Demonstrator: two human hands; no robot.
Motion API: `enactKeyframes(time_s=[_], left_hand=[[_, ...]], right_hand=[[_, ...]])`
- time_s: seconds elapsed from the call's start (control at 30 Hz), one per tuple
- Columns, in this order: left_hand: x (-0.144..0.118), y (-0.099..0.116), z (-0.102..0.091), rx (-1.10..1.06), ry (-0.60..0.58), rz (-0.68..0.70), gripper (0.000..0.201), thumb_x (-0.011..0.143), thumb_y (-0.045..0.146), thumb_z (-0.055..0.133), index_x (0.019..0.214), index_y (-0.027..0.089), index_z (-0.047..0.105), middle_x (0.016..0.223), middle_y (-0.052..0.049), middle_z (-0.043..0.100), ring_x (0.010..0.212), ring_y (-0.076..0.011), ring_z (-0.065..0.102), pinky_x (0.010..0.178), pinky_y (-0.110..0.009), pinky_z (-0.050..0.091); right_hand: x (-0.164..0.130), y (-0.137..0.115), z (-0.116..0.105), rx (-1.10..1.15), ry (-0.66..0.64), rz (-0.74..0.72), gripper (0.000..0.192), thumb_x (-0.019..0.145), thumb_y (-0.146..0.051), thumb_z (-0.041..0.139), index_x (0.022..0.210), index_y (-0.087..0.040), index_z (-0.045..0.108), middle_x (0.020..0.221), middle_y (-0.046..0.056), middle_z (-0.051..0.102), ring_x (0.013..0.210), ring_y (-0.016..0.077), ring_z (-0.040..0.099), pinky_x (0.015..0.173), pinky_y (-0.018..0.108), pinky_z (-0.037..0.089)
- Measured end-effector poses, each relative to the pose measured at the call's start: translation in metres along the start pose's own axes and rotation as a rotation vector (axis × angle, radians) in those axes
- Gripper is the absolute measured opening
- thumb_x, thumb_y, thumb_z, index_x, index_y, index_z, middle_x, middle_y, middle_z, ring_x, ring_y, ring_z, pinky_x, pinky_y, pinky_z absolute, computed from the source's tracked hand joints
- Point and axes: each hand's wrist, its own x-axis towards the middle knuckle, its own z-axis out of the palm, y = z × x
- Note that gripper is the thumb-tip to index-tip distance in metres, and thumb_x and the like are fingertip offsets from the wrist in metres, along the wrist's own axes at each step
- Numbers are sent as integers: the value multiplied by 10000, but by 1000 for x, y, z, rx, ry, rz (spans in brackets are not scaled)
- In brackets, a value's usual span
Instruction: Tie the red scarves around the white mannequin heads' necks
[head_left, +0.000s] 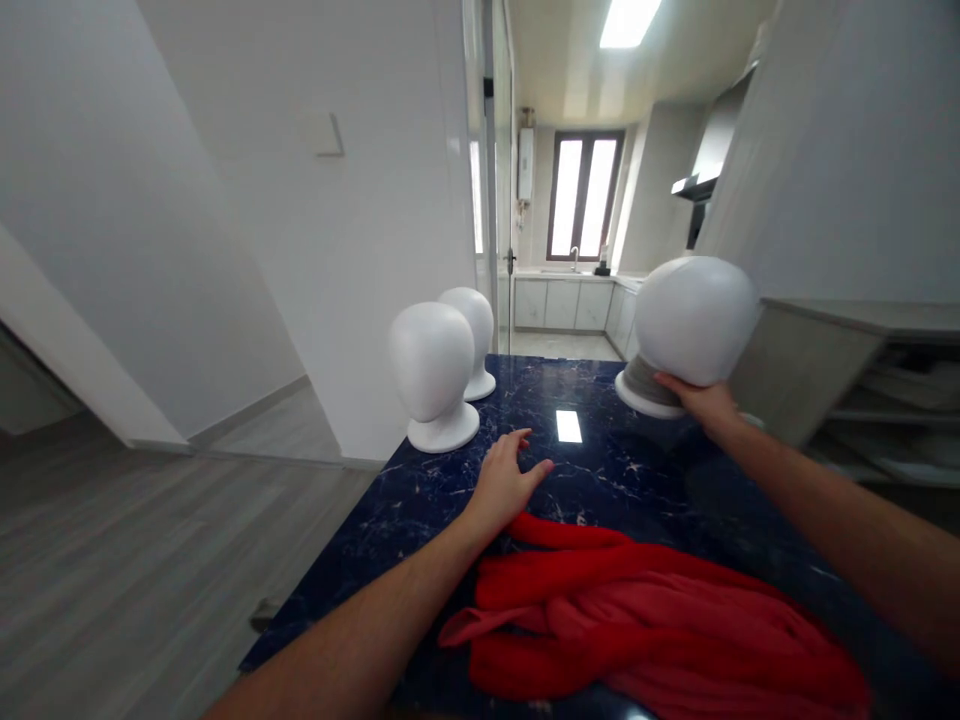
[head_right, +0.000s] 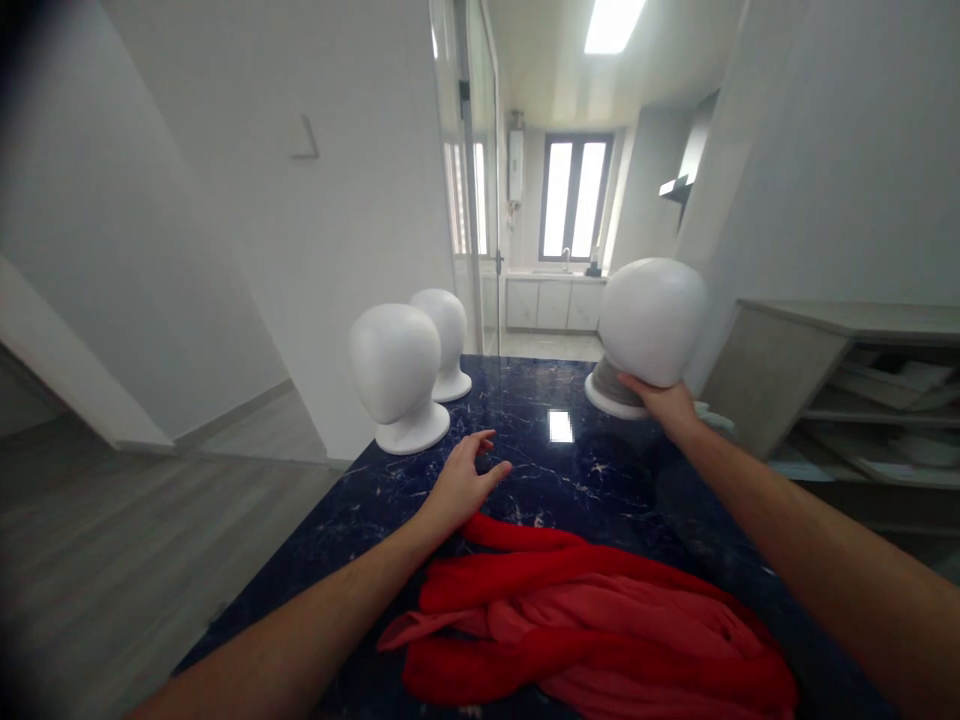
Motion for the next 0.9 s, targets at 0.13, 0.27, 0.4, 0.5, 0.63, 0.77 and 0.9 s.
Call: enactKeyframes(time_s=[0.13,0.27,0.4,0.5,0.63,0.77,0.9], left_hand=[[4,-6,2,25,-39,71,860,824,462,857,1564,232,484,1457,-150,629,1368,-335,591,1181,-506,432],[5,-9,4,70,-131,143,989,769,479,891,1612,221,442,1577,-170,558,1486,-369,500,1245,-530,367],[5,-6,5,137,-207,189,1018,756,496,883,1620,195,437,1592,-184,548,1510,-391,475,1264,-536,343],[6,-3,6,167,-234,153,1050,767,498,865,1651,215,376,1627,-176,512,1502,-380,491,1289,-553,292],[7,-2,9,198,-252,100,1148,728,514,884,1674,196,316,1677,-191,433,1536,-387,443,1316,-579,210],[9,-3,9,221,-269,82,1163,724,536,877,1678,203,300,1698,-182,399,1572,-378,385,1322,-599,165],[11,-6,9,247,-284,81,1182,731,545,864,1687,189,267,1697,-182,400,1584,-363,368,1325,-594,164]], right_hand=[[-72,-55,13,309,-57,47,832,697,-561,936,1358,-131,666,1390,158,710,1255,304,672,1089,432,544],[-140,-86,47,397,-155,11,759,618,-552,952,1232,-162,733,1257,155,773,1168,319,728,1013,420,591],[-178,-94,75,381,-179,-26,687,653,-481,920,1246,-212,702,1212,116,789,1169,289,726,992,408,598],[-181,-88,72,338,-287,-24,631,674,-353,894,1251,-204,685,1182,97,792,1129,276,733,960,403,607],[-173,-71,43,225,-411,-8,512,691,-156,797,1193,-186,703,1092,83,800,980,234,759,849,330,611],[-169,-63,20,118,-409,-21,371,737,-96,697,1093,-194,740,952,51,800,807,182,736,734,262,569],[-170,-67,17,3,-379,-60,250,725,-98,702,952,-198,734,789,-2,746,705,158,668,681,240,507]])
